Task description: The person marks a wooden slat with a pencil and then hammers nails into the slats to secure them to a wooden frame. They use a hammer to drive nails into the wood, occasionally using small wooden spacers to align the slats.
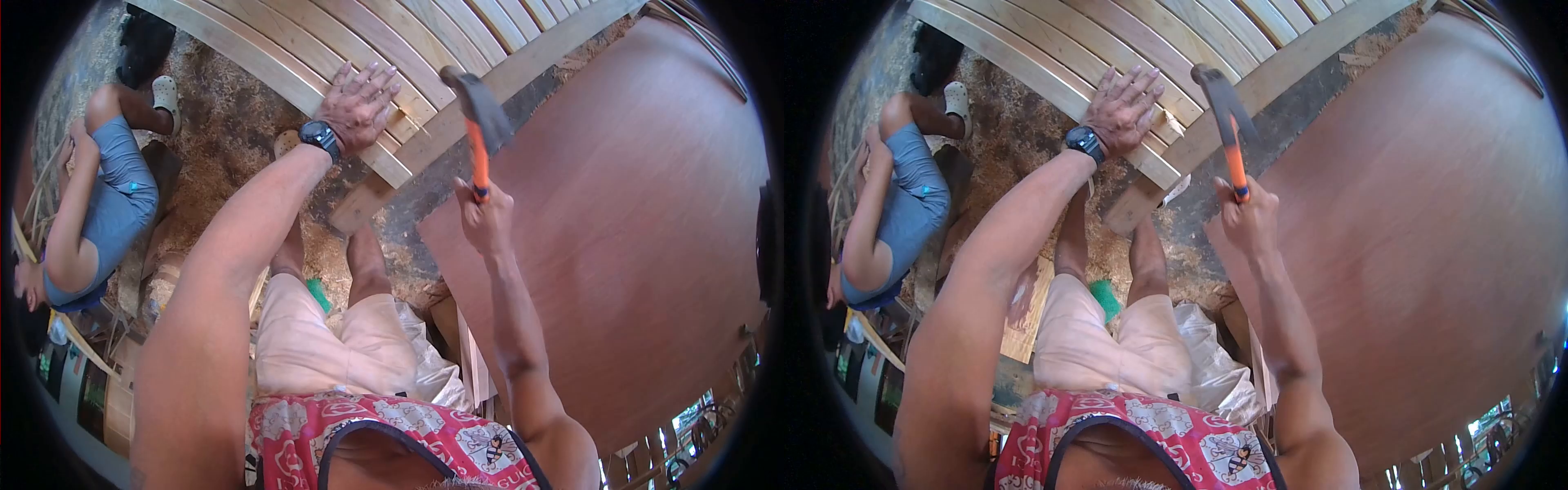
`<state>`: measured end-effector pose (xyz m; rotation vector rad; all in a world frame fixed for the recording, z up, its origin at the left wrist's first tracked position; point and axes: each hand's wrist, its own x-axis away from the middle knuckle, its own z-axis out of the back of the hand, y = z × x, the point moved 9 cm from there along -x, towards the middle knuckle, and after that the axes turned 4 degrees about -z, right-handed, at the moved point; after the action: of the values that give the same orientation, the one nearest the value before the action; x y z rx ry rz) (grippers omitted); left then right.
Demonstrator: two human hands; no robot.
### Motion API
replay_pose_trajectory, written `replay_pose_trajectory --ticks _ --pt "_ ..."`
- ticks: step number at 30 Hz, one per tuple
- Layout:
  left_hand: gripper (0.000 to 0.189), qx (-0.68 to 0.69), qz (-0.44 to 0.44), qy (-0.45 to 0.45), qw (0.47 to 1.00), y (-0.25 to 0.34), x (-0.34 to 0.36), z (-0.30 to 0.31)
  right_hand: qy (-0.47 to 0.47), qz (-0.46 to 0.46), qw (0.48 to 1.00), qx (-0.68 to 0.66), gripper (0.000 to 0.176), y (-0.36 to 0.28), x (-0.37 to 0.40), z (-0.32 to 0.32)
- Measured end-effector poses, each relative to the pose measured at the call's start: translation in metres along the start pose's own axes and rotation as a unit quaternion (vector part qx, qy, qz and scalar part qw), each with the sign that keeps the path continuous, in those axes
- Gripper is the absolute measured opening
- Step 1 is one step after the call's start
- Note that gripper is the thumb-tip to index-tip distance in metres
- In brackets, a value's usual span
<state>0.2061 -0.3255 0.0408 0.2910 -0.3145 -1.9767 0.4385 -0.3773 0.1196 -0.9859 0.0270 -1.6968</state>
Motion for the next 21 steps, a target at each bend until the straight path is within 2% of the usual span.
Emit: replay_pose_trajectory --ticks 2,3,5,6,8,10,12,13,15,16,17,19,20,21 --pt "0.044 0.022 -0.002 0.013 1.000 0.000 0.002 0.002 0.071 0.143 0.982 -0.104 0.033 -0.027 0.019 0.016" --pt "0.044 0.023 0.000 0.010 1.000 0.000 0.005 0.000 0.068 0.142 0.982 -0.103 0.033 -0.015 0.016 0.008" --pt "0.044 0.009 -0.004 0.012 1.000 0.001 0.003 0.000 0.033 0.114 0.993 0.018 0.031 0.020 -0.004 -0.019" --pt "0.044 0.009 -0.003 0.017 1.000 0.001 0.001 0.002 -0.059 -0.009 0.995 0.081 0.029 0.031 -0.016 -0.031" --pt "0.043 0.013 -0.001 0.012 1.000 0.000 0.001 0.002 -0.046 -0.029 0.998 0.038 0.029 0.002 -0.012 -0.009" --pt "0.043 0.015 -0.002 0.018 1.000 0.000 0.002 0.002 -0.033 -0.051 0.998 -0.008 0.030 0.004 -0.009 -0.008" --pt "0.043 0.020 0.000 0.022 1.000 -0.001 0.003 0.001 0.102 0.182 0.973 -0.095 0.036 -0.008 0.004 0.004" --pt "0.043 0.018 0.001 0.016 1.000 -0.001 0.004 0.001 0.099 0.180 0.974 -0.093 0.036 -0.004 0.003 0.001" --pt "0.043 0.015 0.002 0.015 1.000 -0.001 0.002 0.002 -0.038 -0.008 0.997 0.061 0.031 0.023 -0.018 -0.026" --pt "0.043 0.007 0.001 0.011 1.000 -0.003 0.001 0.000 -0.065 -0.038 0.996 0.056 0.032 0.022 -0.021 -0.024" --pt "0.043 0.003 -0.003 0.002 1.000 -0.001 0.004 -0.003 -0.066 -0.040 0.995 0.056 0.032 0.017 -0.013 -0.020" --pt "0.043 0.007 -0.001 0.015 1.000 -0.003 0.003 -0.001 -0.002 0.023 1.000 0.009 0.031 -0.007 -0.008 -0.003" --pt "0.043 0.015 -0.002 0.024 1.000 -0.001 0.004 -0.001 -0.004 0.024 1.000 0.009 0.031 0.001 -0.010 -0.010" --pt "0.043 0.017 0.001 0.022 1.000 0.000 0.005 -0.001 0.024 0.077 0.997 -0.010 0.031 0.008 -0.011 -0.015"
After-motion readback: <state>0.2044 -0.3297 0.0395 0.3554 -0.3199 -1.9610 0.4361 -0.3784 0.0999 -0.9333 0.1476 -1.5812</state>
